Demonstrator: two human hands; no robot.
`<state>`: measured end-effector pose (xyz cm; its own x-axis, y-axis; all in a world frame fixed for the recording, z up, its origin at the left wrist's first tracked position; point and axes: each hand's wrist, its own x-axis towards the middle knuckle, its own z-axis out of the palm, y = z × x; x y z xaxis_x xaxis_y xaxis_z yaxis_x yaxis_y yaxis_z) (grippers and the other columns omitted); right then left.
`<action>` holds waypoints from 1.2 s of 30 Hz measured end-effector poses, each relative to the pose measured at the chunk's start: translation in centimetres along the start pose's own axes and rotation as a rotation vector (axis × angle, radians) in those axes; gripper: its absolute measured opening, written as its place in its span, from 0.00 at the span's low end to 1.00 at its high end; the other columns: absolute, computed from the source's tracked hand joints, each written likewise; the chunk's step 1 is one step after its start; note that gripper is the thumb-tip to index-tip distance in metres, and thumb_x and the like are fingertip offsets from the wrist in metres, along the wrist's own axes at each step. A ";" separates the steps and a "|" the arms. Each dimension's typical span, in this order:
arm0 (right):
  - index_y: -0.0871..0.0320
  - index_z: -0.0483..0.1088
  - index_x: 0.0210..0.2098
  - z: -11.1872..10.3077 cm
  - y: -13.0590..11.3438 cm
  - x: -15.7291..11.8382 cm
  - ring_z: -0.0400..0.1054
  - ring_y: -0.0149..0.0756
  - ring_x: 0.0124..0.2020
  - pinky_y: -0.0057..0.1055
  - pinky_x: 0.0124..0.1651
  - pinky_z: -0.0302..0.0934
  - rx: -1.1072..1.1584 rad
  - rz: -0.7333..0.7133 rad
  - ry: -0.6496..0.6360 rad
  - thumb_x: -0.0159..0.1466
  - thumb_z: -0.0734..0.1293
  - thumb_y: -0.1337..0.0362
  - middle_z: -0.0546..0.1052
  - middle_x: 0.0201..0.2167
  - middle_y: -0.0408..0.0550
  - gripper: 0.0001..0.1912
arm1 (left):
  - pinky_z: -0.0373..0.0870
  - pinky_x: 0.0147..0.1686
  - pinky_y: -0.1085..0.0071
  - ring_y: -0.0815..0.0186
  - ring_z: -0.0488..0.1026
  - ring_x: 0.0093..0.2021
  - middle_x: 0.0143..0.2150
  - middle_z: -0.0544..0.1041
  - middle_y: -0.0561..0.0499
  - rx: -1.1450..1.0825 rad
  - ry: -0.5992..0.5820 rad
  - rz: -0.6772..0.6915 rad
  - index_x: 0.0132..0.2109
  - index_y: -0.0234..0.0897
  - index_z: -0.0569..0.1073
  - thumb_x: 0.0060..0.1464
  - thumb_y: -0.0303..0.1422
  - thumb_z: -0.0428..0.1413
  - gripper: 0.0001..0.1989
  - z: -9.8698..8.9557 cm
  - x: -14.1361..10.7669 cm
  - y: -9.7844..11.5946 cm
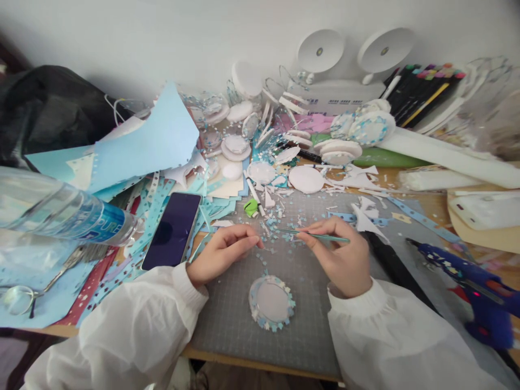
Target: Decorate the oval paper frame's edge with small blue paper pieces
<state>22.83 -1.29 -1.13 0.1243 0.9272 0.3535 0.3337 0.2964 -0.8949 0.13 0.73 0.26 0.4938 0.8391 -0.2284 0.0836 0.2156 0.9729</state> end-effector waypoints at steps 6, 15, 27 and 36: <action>0.55 0.66 0.25 0.2 -0.1 -0.2 0.71 0.36 0.27 0.32 0.29 0.64 0.357 0.296 -0.054 0.54 0.75 0.58 0.73 0.23 0.43 0.15 | 0.47 0.20 0.76 0.75 0.52 0.20 0.22 0.61 0.58 -0.002 0.038 0.064 0.42 0.32 0.72 0.55 0.42 0.58 0.16 0.2 0.1 0.0; 0.56 0.65 0.26 0.6 -0.2 -1.2 0.69 0.34 0.27 0.30 0.29 0.63 0.413 0.368 -0.183 0.56 0.74 0.57 0.73 0.25 0.43 0.15 | 0.48 0.19 0.77 0.76 0.52 0.19 0.19 0.59 0.60 0.064 -0.067 0.098 0.37 0.30 0.73 0.54 0.37 0.60 0.12 -0.1 -0.1 -0.2; 0.56 0.67 0.26 0.8 -1.2 -1.1 0.73 0.35 0.29 0.30 0.31 0.67 0.404 0.297 -0.127 0.55 0.75 0.61 0.74 0.26 0.43 0.12 | 0.49 0.19 0.77 0.76 0.52 0.19 0.18 0.60 0.59 0.079 -0.031 0.078 0.35 0.29 0.74 0.53 0.40 0.60 0.15 0.0 -0.1 -0.3; 0.55 0.67 0.25 0.7 -2.0 -1.1 0.75 0.38 0.29 0.33 0.33 0.70 0.367 0.234 -0.109 0.55 0.75 0.60 0.75 0.25 0.44 0.13 | 0.48 0.19 0.77 0.76 0.52 0.19 0.18 0.59 0.59 0.069 -0.007 0.055 0.33 0.30 0.75 0.52 0.42 0.60 0.16 0.1 -0.1 -0.5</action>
<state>21.40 -2.75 0.05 0.0512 0.9918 0.1173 -0.0482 0.1198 -0.9916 0.12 0.54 -0.19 0.5055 0.8450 -0.1743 0.1158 0.1337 0.9842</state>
